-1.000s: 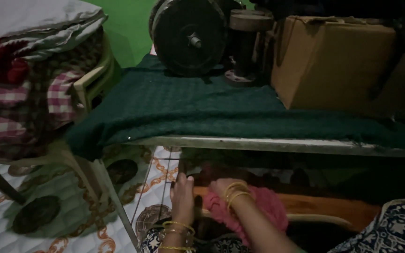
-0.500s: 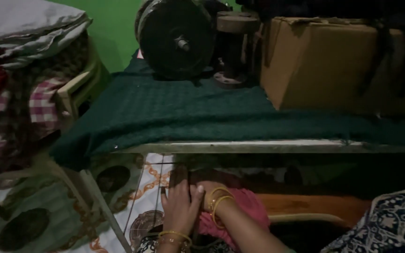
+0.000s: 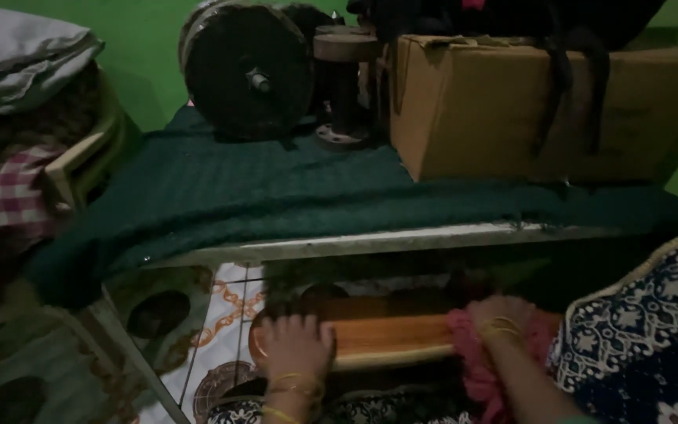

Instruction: The person uses a pink cloth to wipe and polish a wooden stool seat. They repeatedly rub the surface in circular and back-and-forth motions, focusing on the same area throughout the clip.

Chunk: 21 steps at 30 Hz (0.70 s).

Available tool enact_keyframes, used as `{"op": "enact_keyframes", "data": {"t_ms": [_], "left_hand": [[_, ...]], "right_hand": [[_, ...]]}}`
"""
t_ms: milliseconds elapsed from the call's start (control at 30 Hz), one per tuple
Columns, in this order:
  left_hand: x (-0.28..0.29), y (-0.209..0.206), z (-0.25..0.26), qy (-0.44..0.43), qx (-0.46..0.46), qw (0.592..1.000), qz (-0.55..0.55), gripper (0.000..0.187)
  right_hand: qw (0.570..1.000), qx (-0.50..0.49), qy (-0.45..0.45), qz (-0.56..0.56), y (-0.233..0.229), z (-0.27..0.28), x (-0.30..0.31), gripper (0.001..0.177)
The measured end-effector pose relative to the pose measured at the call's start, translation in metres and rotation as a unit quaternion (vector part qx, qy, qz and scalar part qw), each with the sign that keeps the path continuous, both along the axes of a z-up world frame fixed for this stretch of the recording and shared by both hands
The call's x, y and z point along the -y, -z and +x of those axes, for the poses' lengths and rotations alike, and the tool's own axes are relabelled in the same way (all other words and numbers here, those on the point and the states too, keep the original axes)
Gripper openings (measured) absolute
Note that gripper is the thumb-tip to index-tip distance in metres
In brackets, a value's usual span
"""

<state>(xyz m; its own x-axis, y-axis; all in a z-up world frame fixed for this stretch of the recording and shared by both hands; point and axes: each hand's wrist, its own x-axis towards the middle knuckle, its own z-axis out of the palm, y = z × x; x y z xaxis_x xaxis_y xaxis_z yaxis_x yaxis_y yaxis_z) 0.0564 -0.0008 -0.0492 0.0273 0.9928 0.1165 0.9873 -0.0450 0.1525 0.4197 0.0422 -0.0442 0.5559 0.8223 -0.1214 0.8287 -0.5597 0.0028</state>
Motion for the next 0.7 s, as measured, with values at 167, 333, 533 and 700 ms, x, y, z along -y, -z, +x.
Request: {"op": "enact_keyframes", "data": {"t_ms": [167,333,533,700], "left_hand": [[0.0,-0.026,0.048,0.106,-0.002,0.994,-0.037,0.074],[0.014,-0.035,0.051,0.054,0.018,0.998,0.02,0.08],[0.007,-0.033,0.046,0.065,0.013,0.998,-0.014,0.083],[0.01,-0.029,0.049,0.049,0.001,0.999,-0.016,0.079]], "right_hand": [[0.985,-0.023,-0.107,0.135,0.0,-0.099,0.02,0.053],[0.847,-0.028,-0.423,0.322,0.008,-0.125,0.043,0.033],[0.991,-0.006,-0.119,0.059,0.037,0.041,-0.003,0.058],[0.998,0.005,-0.042,0.055,0.029,0.034,-0.002,0.061]]}}
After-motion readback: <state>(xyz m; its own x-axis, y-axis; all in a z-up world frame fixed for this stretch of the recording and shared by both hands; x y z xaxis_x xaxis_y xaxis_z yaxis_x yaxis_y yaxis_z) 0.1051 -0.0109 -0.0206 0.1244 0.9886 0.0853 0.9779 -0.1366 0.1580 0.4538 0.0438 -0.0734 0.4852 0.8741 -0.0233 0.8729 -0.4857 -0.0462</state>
